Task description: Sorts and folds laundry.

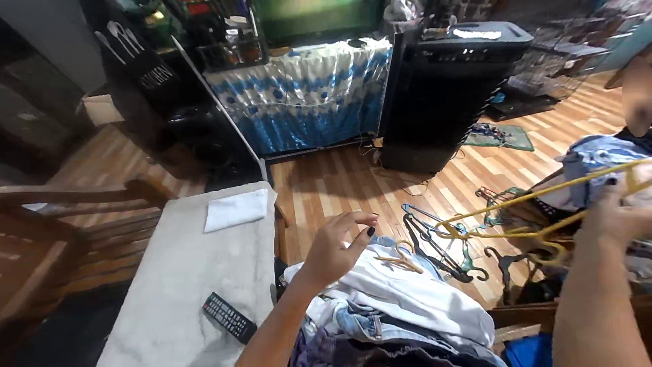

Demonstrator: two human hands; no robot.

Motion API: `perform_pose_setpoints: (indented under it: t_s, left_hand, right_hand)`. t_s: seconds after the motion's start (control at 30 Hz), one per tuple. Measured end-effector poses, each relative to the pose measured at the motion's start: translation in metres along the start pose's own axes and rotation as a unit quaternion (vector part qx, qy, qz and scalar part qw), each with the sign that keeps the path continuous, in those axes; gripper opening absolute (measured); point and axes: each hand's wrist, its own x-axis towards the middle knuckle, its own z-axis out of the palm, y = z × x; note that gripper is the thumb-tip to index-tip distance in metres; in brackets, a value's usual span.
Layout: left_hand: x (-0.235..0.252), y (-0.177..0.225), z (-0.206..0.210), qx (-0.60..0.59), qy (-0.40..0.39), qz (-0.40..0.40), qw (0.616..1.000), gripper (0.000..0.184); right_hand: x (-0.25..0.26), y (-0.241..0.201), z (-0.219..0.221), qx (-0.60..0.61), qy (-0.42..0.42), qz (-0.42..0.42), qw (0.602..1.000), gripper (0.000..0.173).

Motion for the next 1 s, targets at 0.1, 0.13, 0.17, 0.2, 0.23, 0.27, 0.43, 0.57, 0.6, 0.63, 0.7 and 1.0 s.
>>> perform_pose_setpoints:
  t_s: [0.1,0.13,0.17,0.2,0.23,0.27,0.43,0.57,0.6,0.63,0.7,1.0]
  left_hand:
    - [-0.015,-0.081,0.031,0.154,-0.166,-0.169,0.959,0.052]
    - [-0.026,-0.109,0.041,0.194,-0.239,-0.210,0.928,0.070]
    - [-0.040,-0.134,0.052,0.226,-0.298,-0.234,0.898,0.082]
    - [-0.055,-0.155,0.063,0.249,-0.346,-0.248,0.870,0.087]
    - [-0.068,-0.170,0.073,0.266,-0.385,-0.256,0.846,0.089]
    - [-0.076,-0.181,0.081,0.281,-0.407,-0.257,0.830,0.087]
    - [-0.058,-0.173,0.092,0.263,-0.401,-0.242,0.843,0.043]
    - [-0.066,-0.159,0.080,0.251,-0.273,-0.141,0.918,0.035]
    - [-0.071,-0.156,0.076,0.260,-0.232,-0.108,0.931,0.034]
    - [-0.076,-0.155,0.073,0.275,-0.192,-0.072,0.939,0.032]
    - [-0.081,-0.149,0.065,0.310,-0.117,-0.008,0.943,0.027]
    - [-0.131,-0.110,0.037,0.305,-0.093,0.019,0.948,0.019]
  right_hand:
    - [-0.048,0.029,0.021,-0.088,-0.176,-0.066,0.978,0.082]
    - [-0.070,0.039,0.033,-0.117,-0.296,-0.070,0.945,0.075]
    - [-0.095,0.051,0.047,-0.136,-0.414,-0.050,0.899,0.070]
    - [-0.121,0.062,0.060,-0.147,-0.519,-0.021,0.842,0.065]
    - [-0.147,0.072,0.069,-0.145,-0.603,0.010,0.784,0.065]
    - [-0.172,0.084,0.079,-0.142,-0.655,0.025,0.742,0.064]
    - [-0.232,0.085,0.102,-0.133,-0.684,-0.041,0.716,0.050]
    - [-0.231,0.048,0.095,-0.057,-0.622,-0.068,0.778,0.044]
    - [-0.231,0.039,0.089,-0.041,-0.614,-0.082,0.784,0.040]
    - [-0.232,0.030,0.083,-0.031,-0.610,-0.096,0.786,0.039]
    - [-0.237,0.014,0.067,-0.054,-0.582,-0.142,0.799,0.037]
    - [-0.203,0.031,0.011,0.151,-0.331,-0.040,0.930,0.029]
